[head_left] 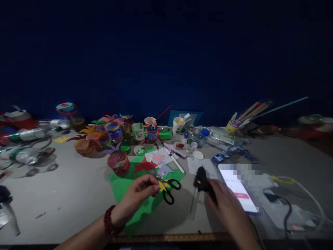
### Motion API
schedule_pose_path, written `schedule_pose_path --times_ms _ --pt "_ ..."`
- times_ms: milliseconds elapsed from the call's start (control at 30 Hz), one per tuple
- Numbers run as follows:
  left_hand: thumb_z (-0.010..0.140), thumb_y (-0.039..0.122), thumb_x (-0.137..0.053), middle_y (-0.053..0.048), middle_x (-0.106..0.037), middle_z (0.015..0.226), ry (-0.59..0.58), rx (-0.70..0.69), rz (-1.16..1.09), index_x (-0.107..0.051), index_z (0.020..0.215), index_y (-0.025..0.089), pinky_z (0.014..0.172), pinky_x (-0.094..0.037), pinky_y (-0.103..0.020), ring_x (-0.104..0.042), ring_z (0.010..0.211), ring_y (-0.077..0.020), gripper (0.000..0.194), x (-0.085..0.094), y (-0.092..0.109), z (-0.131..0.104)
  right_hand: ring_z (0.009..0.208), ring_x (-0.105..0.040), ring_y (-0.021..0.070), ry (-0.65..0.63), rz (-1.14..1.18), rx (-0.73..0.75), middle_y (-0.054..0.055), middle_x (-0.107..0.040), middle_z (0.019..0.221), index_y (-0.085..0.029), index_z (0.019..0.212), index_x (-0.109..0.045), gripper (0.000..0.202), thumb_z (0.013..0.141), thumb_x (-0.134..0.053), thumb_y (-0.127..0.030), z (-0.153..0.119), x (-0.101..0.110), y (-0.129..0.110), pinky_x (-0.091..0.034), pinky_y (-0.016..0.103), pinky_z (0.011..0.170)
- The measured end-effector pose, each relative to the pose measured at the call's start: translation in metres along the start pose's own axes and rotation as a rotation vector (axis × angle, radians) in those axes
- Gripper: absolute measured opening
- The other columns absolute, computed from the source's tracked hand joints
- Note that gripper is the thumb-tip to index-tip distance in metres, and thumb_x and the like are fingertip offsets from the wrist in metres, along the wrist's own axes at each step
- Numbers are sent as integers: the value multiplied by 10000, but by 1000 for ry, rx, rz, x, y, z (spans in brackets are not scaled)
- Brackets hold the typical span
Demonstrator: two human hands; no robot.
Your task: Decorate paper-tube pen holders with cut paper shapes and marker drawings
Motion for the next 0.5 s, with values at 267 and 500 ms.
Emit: schedule_pose_path --times_ms 267,500 --pt "766 372 -761 3 -596 730 -5 -68 98 -629 767 163 651 -408 -218 -500 695 -123 247 1 1 0 904 -651 288 -99 27 -58 120 -616 1016 -194 1139 -607 363 788 -522 -161 11 -2 0 -548 398 775" --pt "789 392 -729 -12 -607 751 19 -164 224 -633 767 165 671 -410 -243 -520 723 -148 247 6 -2 1 909 -642 290 72 145 -137 122 -576 1036 -195 1066 -548 290 782 -502 -230 13 10 -3 -551 413 774"
Point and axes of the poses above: each hand's wrist, its own z-axis towards the middle knuckle, its own x-axis out of the back of the hand, y = z × x, the point moved 3 cm from there along z, towards the middle knuckle
